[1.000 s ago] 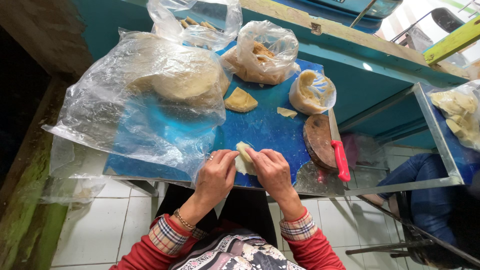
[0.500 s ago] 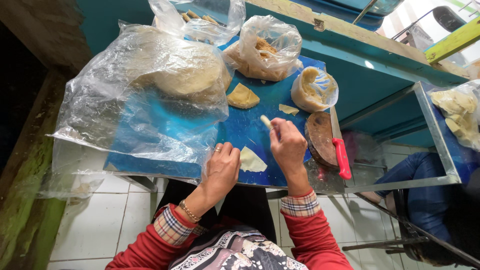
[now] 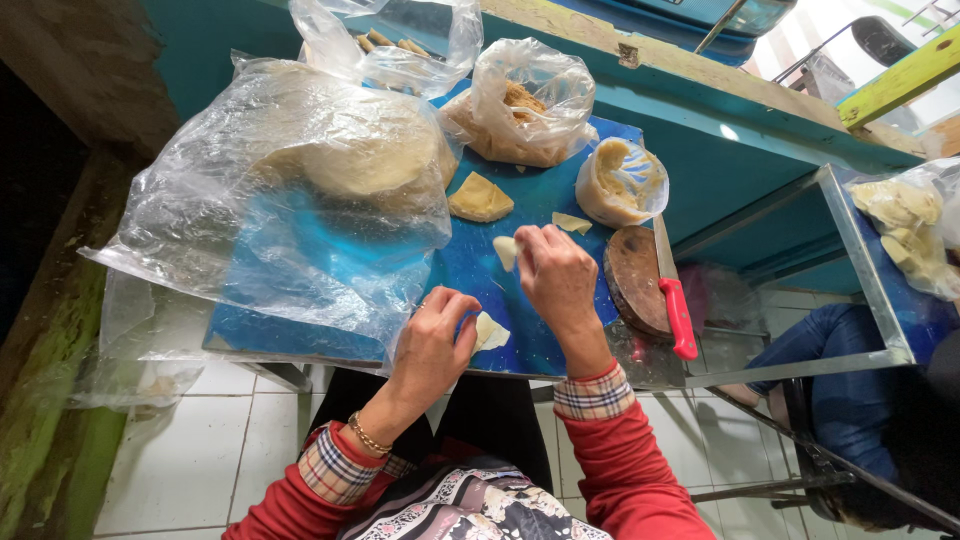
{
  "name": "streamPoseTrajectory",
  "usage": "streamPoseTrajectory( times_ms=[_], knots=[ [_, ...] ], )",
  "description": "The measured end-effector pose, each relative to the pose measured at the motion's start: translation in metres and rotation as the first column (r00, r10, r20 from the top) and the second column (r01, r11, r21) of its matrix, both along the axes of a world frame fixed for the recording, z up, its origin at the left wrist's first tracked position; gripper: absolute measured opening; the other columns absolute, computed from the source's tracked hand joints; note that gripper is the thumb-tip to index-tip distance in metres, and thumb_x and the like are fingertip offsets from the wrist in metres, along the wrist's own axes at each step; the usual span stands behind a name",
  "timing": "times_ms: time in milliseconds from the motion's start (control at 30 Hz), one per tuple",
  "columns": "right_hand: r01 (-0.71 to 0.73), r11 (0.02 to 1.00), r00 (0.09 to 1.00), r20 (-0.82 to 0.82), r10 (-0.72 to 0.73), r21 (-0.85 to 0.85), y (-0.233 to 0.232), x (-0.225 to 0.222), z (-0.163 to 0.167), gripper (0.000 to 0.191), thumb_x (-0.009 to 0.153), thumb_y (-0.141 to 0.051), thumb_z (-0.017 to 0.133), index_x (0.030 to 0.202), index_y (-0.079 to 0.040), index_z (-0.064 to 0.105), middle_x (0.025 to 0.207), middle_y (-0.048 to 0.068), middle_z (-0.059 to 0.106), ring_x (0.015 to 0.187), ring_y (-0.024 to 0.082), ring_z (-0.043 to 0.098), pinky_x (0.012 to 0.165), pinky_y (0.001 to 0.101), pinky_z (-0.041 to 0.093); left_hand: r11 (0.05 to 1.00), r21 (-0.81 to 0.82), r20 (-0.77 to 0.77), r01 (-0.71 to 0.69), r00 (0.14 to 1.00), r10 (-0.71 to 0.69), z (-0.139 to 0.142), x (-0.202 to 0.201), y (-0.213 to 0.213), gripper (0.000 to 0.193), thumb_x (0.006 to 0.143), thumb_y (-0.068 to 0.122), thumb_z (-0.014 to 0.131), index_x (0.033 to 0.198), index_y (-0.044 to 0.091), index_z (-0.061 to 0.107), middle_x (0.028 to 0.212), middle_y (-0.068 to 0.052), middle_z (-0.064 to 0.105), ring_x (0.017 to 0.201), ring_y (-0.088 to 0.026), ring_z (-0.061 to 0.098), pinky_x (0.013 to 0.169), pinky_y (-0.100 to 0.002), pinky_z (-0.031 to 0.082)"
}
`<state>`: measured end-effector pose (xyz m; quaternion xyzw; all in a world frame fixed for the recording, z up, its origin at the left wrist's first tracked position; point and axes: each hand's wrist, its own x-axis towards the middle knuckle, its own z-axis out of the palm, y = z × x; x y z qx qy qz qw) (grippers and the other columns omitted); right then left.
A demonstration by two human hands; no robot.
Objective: The person sits at a small table folding square dough wrappers around a spoonful of brown filling taken from a plastic bag, pinching the edges closed by hand and setting the finished filled pastry on the table with other completed ones.
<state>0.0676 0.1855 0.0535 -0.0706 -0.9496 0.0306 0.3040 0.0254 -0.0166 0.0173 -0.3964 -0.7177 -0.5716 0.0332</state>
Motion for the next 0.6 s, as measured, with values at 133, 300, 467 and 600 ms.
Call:
streamPoseTrajectory(
  times_ms=[133,300,467,600],
  knots=[
    [0.008,0.973,1.000,0.025,-0.014,0.230,-0.004,0.002,-0.001,0.012,0.087,-0.010,0.071,0.097,-0.013,0.067,0.083,0.005,0.058,0.082,0.025,0.063,0.066,0.0385,0.050,1.000,0.001,-0.148,-0.031,0.988,0.031,-0.002,0.002,0.001,0.014,0.085,0.002,0.070,0.099,0.003,0.067,0.099,-0.012,0.065,0.091,-0.034,0.065,0.079,-0.042,0.054],
    [-0.037,0.957,0.987,0.160,-0.010,0.288,-0.007,0.030,-0.018,0.024,0.081,-0.006,0.067,0.102,-0.017,0.070,0.088,0.001,0.057,0.084,0.021,0.061,0.064,0.0347,0.049,0.992,-0.123,-0.224,0.040,0.972,-0.067,-0.003,-0.007,-0.003,0.017,0.082,0.005,0.073,0.098,0.004,0.067,0.102,-0.014,0.063,0.095,-0.035,0.061,0.082,-0.044,0.051],
    [-0.100,0.947,0.990,0.124,0.064,0.306,-0.009,0.049,-0.030,0.031,0.082,-0.005,0.067,0.110,-0.017,0.072,0.094,0.001,0.058,0.084,0.020,0.060,0.065,0.0348,0.048,0.966,-0.237,-0.223,0.103,0.962,-0.157,-0.008,-0.002,-0.011,0.026,0.072,0.012,0.079,0.091,0.001,0.064,0.101,-0.017,0.060,0.095,-0.037,0.058,0.082,-0.047,0.048],
    [-0.086,0.950,0.993,0.101,0.058,0.301,-0.010,0.053,-0.030,0.038,0.080,-0.004,0.069,0.114,-0.021,0.072,0.105,0.002,0.063,0.091,0.022,0.061,0.068,0.0356,0.050,0.959,-0.280,-0.229,0.040,0.967,-0.107,-0.014,-0.003,-0.008,0.016,0.082,0.006,0.075,0.088,0.002,0.061,0.096,-0.015,0.060,0.095,-0.036,0.059,0.084,-0.045,0.050]
  ],
)
